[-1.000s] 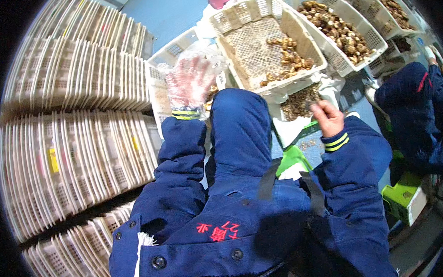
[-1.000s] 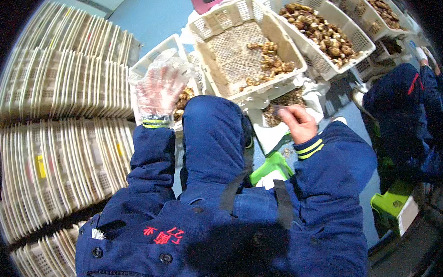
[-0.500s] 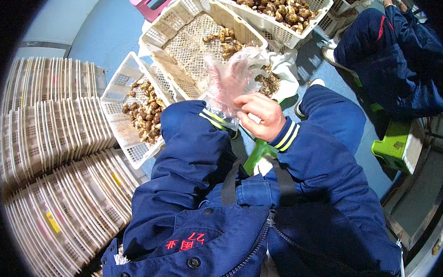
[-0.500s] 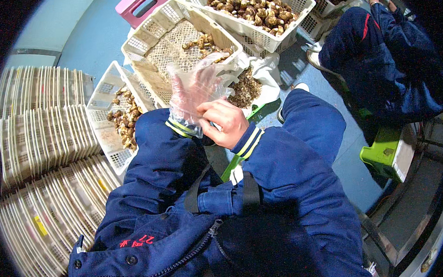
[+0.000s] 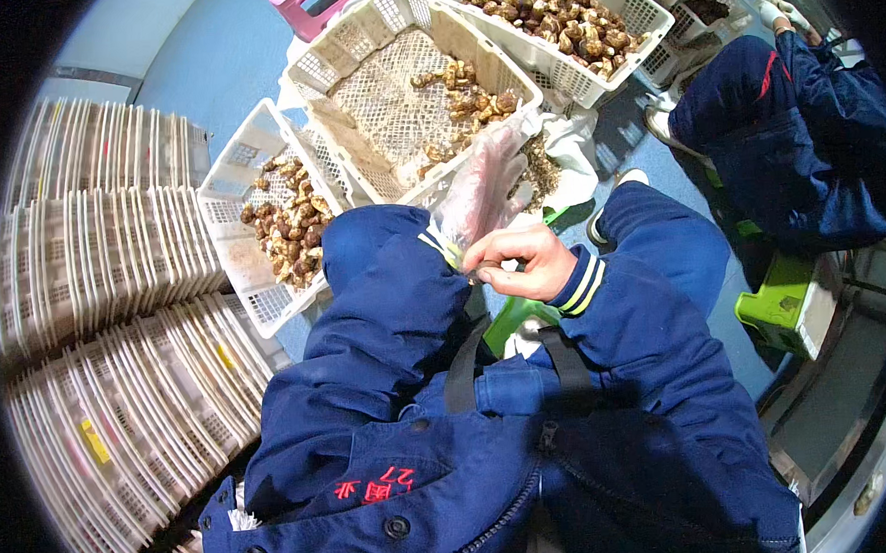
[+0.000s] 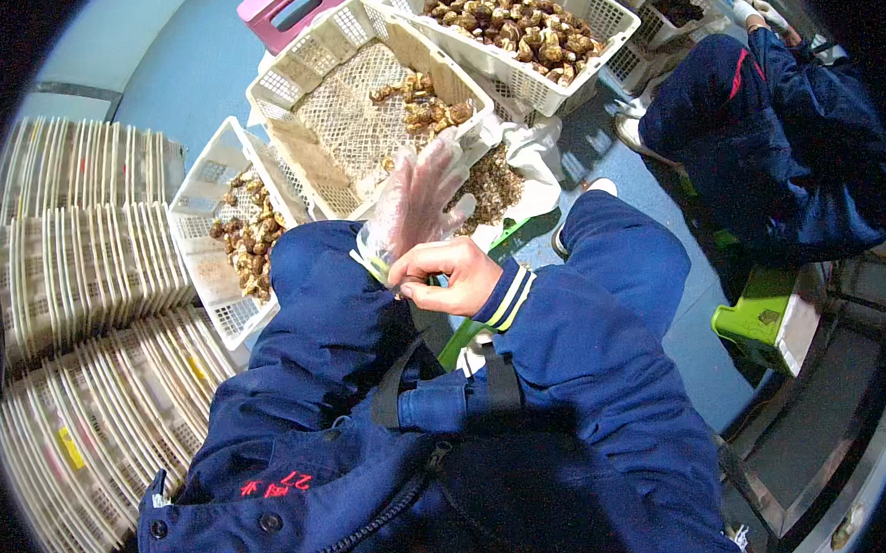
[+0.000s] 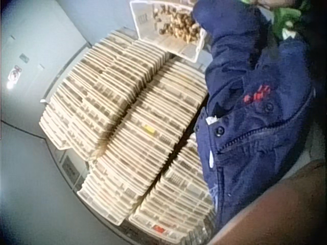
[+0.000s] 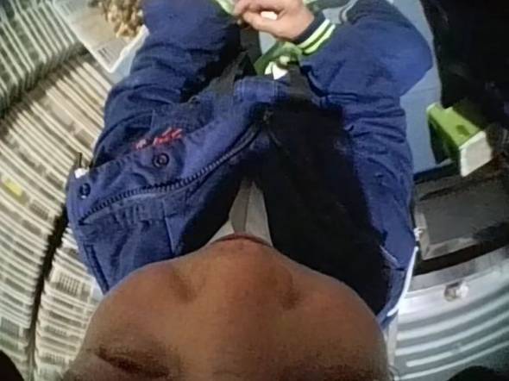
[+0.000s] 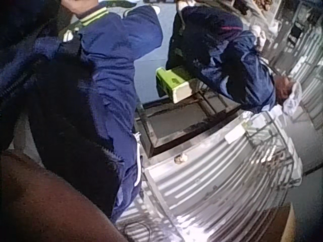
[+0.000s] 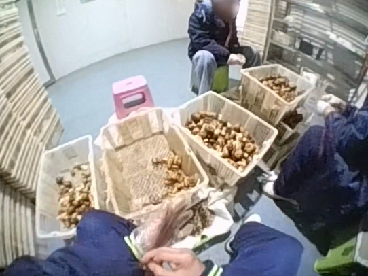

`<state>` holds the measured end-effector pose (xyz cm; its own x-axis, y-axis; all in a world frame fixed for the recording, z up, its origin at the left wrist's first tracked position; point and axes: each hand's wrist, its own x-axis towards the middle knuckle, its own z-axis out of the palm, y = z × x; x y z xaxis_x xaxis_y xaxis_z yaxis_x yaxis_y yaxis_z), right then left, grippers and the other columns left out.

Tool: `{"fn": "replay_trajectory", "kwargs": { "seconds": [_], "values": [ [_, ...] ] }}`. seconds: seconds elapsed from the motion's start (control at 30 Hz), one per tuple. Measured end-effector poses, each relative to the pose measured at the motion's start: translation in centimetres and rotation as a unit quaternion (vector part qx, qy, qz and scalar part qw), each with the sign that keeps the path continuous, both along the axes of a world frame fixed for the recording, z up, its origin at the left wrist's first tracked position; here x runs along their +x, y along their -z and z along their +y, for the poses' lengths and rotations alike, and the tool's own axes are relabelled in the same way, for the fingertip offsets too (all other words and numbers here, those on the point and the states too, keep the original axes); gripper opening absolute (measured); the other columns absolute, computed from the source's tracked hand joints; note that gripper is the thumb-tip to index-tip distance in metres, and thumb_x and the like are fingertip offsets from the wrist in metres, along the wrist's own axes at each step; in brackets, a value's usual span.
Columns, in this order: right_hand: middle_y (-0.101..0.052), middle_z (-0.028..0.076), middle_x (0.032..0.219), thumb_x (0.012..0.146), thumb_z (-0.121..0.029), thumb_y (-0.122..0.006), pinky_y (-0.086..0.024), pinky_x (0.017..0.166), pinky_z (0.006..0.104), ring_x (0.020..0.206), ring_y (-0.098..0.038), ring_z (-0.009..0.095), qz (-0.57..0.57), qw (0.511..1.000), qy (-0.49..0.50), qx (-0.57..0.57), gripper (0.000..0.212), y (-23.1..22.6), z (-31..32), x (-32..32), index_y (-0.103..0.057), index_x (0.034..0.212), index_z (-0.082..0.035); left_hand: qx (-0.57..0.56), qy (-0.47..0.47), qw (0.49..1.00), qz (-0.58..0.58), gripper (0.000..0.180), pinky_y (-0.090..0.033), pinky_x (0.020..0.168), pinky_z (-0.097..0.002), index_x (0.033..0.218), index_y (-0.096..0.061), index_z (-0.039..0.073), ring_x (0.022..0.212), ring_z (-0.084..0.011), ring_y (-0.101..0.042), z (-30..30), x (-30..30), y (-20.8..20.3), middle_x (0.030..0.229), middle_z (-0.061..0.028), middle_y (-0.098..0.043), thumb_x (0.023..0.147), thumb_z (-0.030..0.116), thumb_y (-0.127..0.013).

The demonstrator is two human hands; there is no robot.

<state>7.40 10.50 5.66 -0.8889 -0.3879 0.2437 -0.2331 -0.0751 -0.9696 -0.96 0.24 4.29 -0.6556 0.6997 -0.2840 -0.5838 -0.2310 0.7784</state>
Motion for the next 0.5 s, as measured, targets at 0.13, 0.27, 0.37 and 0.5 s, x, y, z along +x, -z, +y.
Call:
{"fn": "replay_trajectory", "kwargs": {
  "seconds": [0.13, 0.27, 0.37, 0.5],
  "values": [
    [-0.062, 0.003, 0.074, 0.078, -0.004, -0.059, -0.044, 0.062, 0.0229, 0.066, -0.054, 0.007, -0.044, 0.998, -0.031, -0.035, 0.011, 1.0, 0.2, 0.0, -0.063, 0.087, 0.000, 0.009, 0.052, 0.999, -0.010, 0.067, -0.019, 0.104, -0.0439, 0.140, -0.018, 0.013, 0.131, -0.0246, -0.019, 1.0, 0.8, -0.3, 0.144, -0.0061, -0.019, 0.088, 0.053, -0.034],
    [-0.062, 0.002, 0.073, 0.078, -0.005, -0.060, -0.044, 0.062, 0.0222, 0.066, -0.055, 0.007, -0.143, 0.989, 0.019, -0.034, 0.014, 1.3, 0.6, 0.2, -0.063, 0.091, 0.000, 0.028, 0.070, 0.986, -0.146, 0.040, -0.043, 0.082, -0.0325, 0.116, -0.046, 0.004, 0.094, -0.0208, -0.053, 2.4, -0.3, 1.2, 0.103, -0.0105, -0.054, 0.088, 0.031, -0.051],
    [-0.063, 0.004, 0.073, 0.077, -0.004, -0.060, -0.045, 0.060, 0.0215, 0.066, -0.056, 0.007, -0.152, 0.974, 0.169, 0.005, 0.014, 1.4, 0.6, -0.1, -0.064, 0.090, 0.001, -0.034, -0.018, 0.985, -0.170, 0.016, -0.045, 0.059, -0.0251, 0.089, -0.055, 0.001, 0.064, -0.0169, -0.054, 3.2, -3.4, 5.1, 0.075, -0.0084, -0.058, 0.083, 0.015, -0.051],
    [-0.062, 0.005, 0.070, 0.076, -0.003, -0.060, -0.044, 0.058, 0.0215, 0.062, -0.055, 0.007, -0.143, 0.936, 0.320, 0.030, 0.014, 1.8, 1.9, -1.0, -0.064, 0.088, 0.000, -0.227, -0.120, 0.961, 0.100, 0.018, -0.044, 0.056, -0.0254, 0.092, -0.058, 0.000, 0.060, -0.0129, -0.051, 1.9, -10.4, 10.1, 0.070, -0.0047, -0.055, 0.084, 0.015, -0.053]
  ]
}}
